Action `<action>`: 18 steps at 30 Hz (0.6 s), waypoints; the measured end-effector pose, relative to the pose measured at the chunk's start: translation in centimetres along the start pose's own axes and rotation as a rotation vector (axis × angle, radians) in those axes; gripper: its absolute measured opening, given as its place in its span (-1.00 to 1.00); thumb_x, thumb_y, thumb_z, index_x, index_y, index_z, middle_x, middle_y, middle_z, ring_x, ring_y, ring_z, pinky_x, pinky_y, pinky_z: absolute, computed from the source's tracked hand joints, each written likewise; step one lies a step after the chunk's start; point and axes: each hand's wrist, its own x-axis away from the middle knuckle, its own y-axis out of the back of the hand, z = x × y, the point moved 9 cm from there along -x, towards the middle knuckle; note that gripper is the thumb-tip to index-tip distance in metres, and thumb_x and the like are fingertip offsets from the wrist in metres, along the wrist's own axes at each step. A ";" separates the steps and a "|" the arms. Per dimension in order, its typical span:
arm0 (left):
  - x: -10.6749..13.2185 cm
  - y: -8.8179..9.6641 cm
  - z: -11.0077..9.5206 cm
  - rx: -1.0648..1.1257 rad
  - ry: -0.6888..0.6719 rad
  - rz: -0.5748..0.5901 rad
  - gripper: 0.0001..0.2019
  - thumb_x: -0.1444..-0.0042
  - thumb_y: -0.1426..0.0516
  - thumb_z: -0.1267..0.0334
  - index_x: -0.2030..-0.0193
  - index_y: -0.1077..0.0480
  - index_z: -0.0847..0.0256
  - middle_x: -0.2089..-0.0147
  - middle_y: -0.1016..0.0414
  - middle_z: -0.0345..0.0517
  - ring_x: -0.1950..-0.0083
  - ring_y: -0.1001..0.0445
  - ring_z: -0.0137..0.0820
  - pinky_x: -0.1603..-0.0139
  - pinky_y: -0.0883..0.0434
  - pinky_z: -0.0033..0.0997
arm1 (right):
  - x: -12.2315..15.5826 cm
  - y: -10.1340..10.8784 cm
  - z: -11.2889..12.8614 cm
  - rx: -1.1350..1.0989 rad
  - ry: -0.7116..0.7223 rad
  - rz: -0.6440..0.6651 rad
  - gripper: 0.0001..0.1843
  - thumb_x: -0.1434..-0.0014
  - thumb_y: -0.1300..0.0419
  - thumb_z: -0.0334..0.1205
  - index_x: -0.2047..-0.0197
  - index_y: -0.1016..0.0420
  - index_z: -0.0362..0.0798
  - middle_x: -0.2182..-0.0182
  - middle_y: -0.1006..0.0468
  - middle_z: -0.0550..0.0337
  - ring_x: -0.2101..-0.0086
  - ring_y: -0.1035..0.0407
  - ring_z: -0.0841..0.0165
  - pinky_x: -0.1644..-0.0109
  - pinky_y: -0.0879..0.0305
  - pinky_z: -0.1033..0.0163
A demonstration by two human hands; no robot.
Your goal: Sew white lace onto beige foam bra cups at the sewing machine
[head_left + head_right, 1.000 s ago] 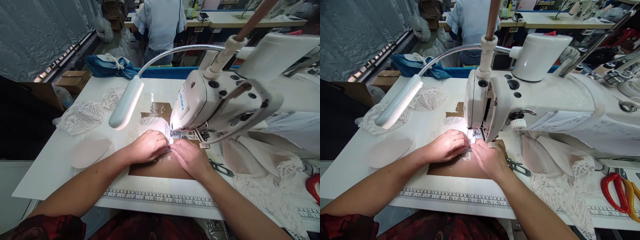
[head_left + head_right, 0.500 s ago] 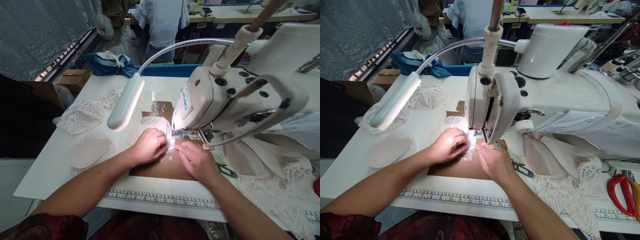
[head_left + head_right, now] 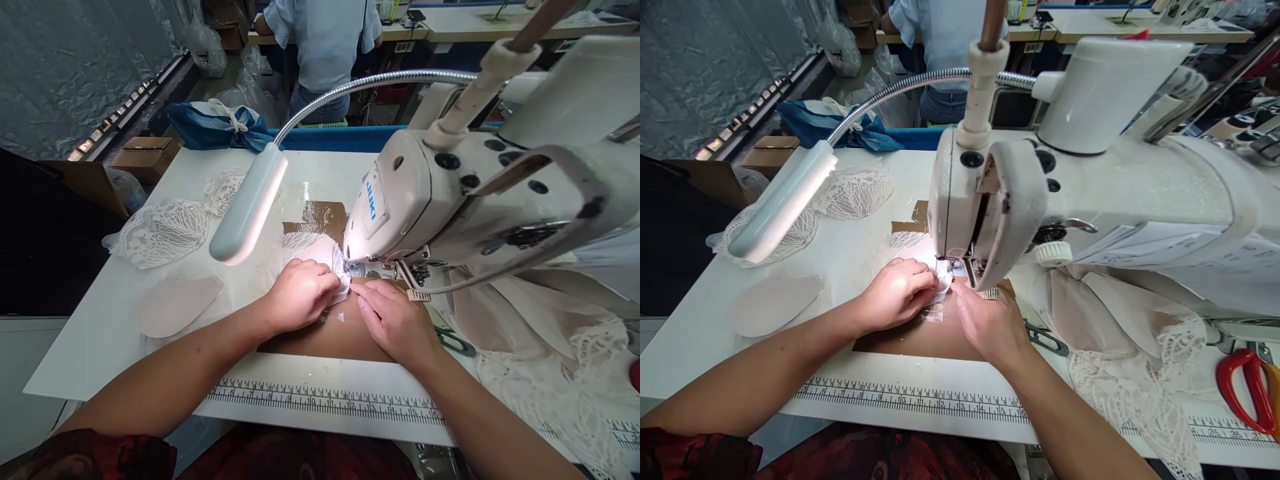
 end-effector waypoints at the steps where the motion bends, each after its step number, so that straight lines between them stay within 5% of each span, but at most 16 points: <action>1: 0.1 0.0 -0.1 0.009 -0.014 -0.006 -0.79 -0.23 0.00 0.30 0.27 -0.47 0.22 0.35 -0.45 -0.12 0.29 -0.39 -0.35 0.23 -0.23 -0.34 | 0.0 0.0 0.0 -0.003 -0.002 0.001 -0.69 -0.22 -0.06 -0.37 0.05 -0.55 -0.03 0.20 -0.62 0.20 0.18 -0.48 0.33 0.10 -0.33 0.24; 10: -0.2 -0.3 -0.3 -0.063 -0.051 0.006 -0.68 -0.29 0.02 0.25 0.37 -0.51 0.24 0.46 -0.39 -0.13 0.42 -0.31 -0.44 0.37 -0.13 -0.38 | 0.1 -0.1 -0.2 -0.023 -0.007 0.004 -0.69 -0.23 -0.05 -0.35 0.05 -0.56 -0.04 0.18 -0.62 0.15 0.17 -0.48 0.31 0.07 -0.36 0.21; 18: 0.2 -0.4 -0.7 -0.096 -0.102 0.054 -0.72 -0.31 0.03 0.25 0.17 -0.52 0.18 0.31 -0.48 -0.10 0.31 -0.40 -0.38 0.28 -0.26 -0.34 | 0.1 -0.5 -0.8 -0.041 -0.061 0.037 -0.67 -0.25 -0.02 -0.31 0.04 -0.56 -0.01 0.09 -0.60 0.12 0.12 -0.46 0.24 0.03 -0.38 0.15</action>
